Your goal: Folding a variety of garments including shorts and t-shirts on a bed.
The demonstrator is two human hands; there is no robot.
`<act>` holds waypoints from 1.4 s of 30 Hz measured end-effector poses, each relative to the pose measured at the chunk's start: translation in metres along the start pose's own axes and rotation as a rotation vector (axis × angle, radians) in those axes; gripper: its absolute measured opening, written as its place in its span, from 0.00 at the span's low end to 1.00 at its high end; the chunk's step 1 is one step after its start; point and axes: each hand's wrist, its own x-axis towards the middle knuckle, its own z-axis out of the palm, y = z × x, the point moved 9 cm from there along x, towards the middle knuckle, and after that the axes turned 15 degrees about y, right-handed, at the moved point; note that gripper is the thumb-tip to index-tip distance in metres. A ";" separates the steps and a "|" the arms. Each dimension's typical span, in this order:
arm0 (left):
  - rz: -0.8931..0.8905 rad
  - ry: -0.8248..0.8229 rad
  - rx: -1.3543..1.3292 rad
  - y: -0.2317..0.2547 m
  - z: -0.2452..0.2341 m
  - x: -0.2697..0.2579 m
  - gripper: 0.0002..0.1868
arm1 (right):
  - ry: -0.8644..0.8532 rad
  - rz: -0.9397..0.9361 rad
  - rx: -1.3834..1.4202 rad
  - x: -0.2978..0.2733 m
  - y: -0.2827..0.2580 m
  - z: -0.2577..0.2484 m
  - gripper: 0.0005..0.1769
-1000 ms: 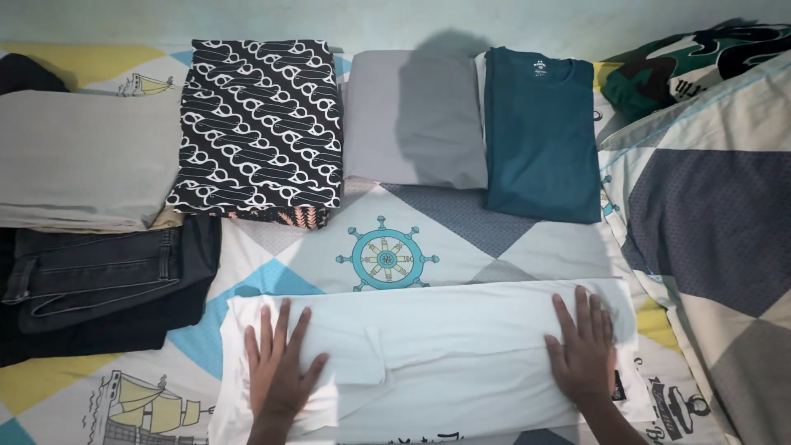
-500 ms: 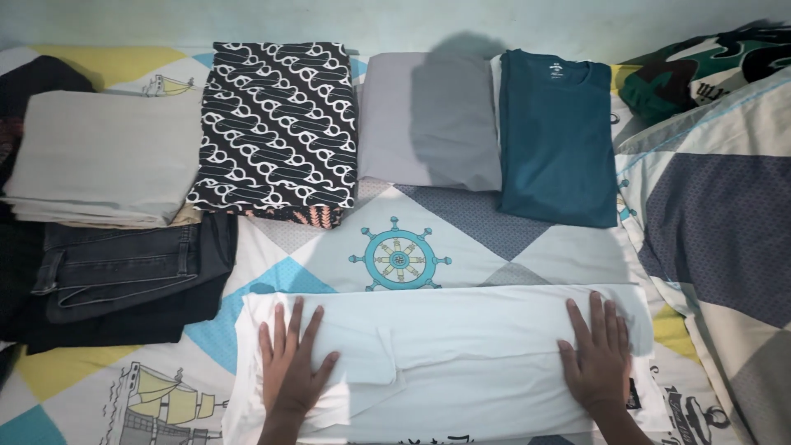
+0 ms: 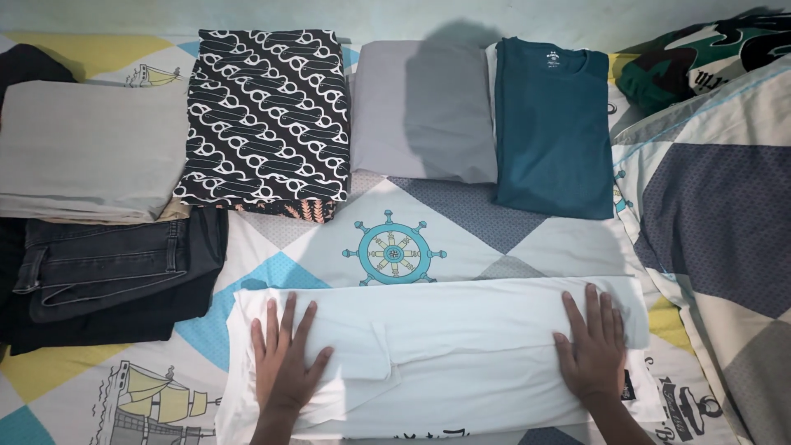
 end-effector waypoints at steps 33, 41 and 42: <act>0.018 0.052 -0.086 0.005 -0.020 -0.002 0.39 | -0.333 -0.306 0.152 0.008 -0.279 0.099 0.39; 0.031 0.047 -0.090 0.006 -0.019 -0.003 0.40 | -0.295 -0.344 0.013 0.010 -0.161 0.060 0.38; 0.035 0.047 -0.088 0.006 -0.018 -0.003 0.40 | -0.278 -0.296 0.003 0.011 -0.144 0.053 0.38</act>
